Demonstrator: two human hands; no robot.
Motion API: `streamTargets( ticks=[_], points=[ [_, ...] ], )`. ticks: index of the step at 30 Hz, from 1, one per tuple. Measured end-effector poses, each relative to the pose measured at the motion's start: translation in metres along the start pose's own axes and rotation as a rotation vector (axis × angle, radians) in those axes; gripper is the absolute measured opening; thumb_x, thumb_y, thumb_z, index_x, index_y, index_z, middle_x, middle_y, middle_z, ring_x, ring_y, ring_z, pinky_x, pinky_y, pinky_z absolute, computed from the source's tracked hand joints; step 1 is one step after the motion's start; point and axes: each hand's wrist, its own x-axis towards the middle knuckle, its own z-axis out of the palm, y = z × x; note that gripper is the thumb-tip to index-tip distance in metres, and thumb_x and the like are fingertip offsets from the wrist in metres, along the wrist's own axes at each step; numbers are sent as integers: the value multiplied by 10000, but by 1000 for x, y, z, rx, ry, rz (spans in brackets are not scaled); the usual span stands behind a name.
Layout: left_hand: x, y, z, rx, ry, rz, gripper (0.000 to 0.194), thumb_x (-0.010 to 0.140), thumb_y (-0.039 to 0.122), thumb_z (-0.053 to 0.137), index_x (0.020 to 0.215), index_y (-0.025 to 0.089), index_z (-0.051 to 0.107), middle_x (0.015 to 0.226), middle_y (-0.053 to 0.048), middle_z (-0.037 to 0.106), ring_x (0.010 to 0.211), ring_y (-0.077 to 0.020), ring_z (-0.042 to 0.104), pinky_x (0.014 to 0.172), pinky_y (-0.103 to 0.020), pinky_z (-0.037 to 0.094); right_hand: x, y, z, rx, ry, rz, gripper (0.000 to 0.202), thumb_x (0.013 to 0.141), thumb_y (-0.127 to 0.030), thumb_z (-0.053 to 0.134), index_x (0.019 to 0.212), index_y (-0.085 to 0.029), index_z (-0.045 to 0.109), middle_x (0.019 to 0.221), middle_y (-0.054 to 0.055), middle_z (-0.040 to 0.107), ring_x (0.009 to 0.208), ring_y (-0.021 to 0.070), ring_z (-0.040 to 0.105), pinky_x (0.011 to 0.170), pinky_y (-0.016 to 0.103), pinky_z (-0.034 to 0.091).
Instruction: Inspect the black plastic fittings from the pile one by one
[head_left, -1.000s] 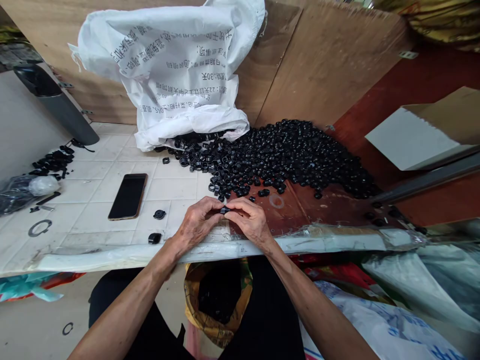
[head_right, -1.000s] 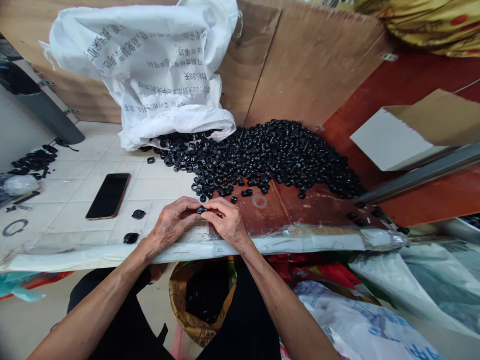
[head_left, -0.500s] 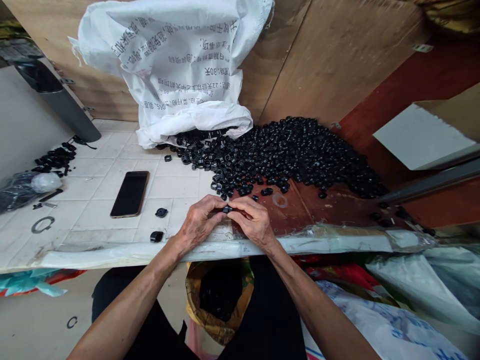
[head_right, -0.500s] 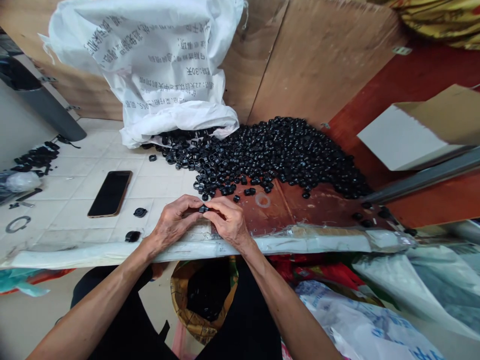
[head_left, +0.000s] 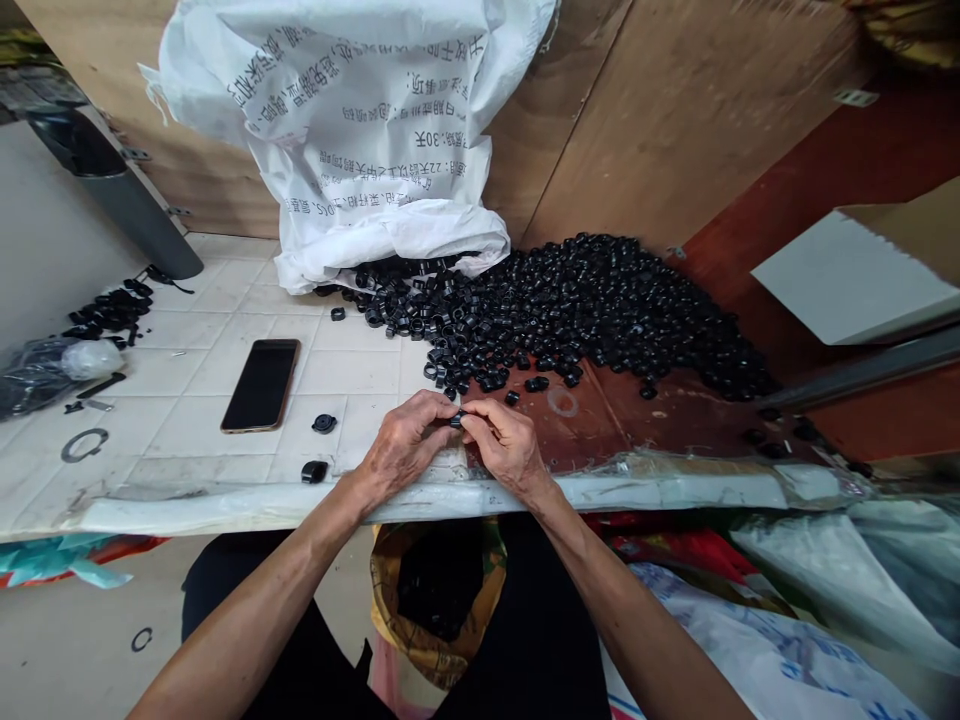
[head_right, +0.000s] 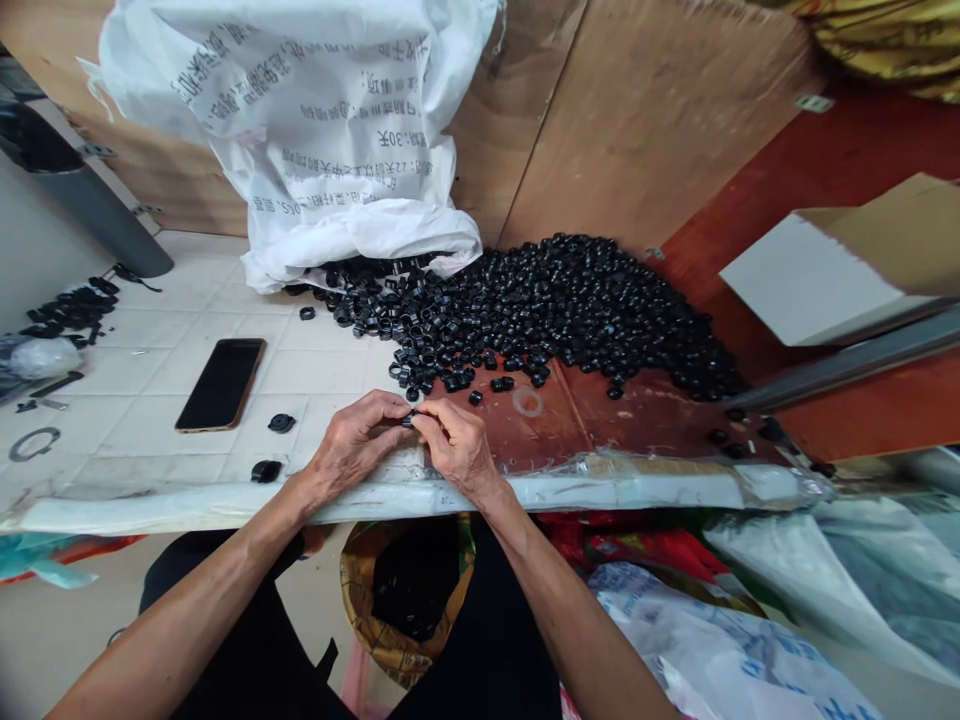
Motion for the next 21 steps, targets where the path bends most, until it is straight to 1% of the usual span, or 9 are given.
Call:
streamTargets(
  ticks=[2,4,6,9,10,12,14,17,21],
  points=[
    [-1,-1,0,-18,22,-35,184,940,155,689,1119,200,691,1104,-71,725,1023,-178,720,937,-334,594,1,-1,-1,-5,16,-82,176,999,-299,582,1077,-205,709,953,74,746,782,189,715,722,303,576],
    [-2,-2,0,-32,38,-71,186,929,149,704,1108,198,693,1084,-63,728,1002,-175,724,931,-331,597,2,-1,-1,-1,30,-160,177,989,-259,596,1104,-194,713,1001,93,748,869,207,718,774,317,577],
    [-2,-3,1,-32,37,-74,190,924,141,712,1105,197,695,1083,-61,728,1001,-172,724,933,-325,595,2,-1,-1,-6,29,-173,161,992,-233,592,1093,-196,712,951,77,743,831,197,714,762,309,571],
    [-2,-2,1,2,22,1,199,944,137,685,1133,201,690,1121,-75,724,1038,-178,719,940,-326,594,1,0,-1,-33,10,-119,128,1002,-236,588,1038,-200,705,770,20,691,655,165,662,668,283,536],
    [-2,-1,1,16,16,29,200,954,139,672,1143,202,686,1126,-78,723,1050,-181,717,941,-328,595,1,-1,-1,-44,6,-104,127,1005,-240,583,1015,-198,702,731,9,671,626,160,643,655,281,524],
    [-1,0,1,31,3,63,196,967,141,652,1151,203,682,1117,-80,722,1058,-185,715,935,-329,596,1,-2,-1,-61,5,-95,145,1011,-242,566,966,-195,696,712,8,662,631,161,633,665,280,515],
    [0,2,1,28,-2,62,186,969,142,649,1142,201,685,1103,-77,723,1053,-183,714,929,-324,594,2,-3,-2,-62,7,-92,168,1016,-239,553,941,-193,695,730,17,674,664,163,641,690,280,515],
    [0,2,1,-3,3,6,185,955,133,665,1124,199,697,1104,-68,726,1038,-176,713,941,-318,580,3,-2,-2,-44,0,-80,172,1014,-250,568,949,-191,716,770,31,694,713,170,657,717,286,522],
    [-1,2,0,-97,7,-149,155,918,158,713,1067,200,727,1052,-44,739,976,-173,716,920,-317,569,5,4,-3,47,-25,-91,151,991,-255,614,1032,-207,752,899,50,727,814,188,687,764,310,550]
  ],
)
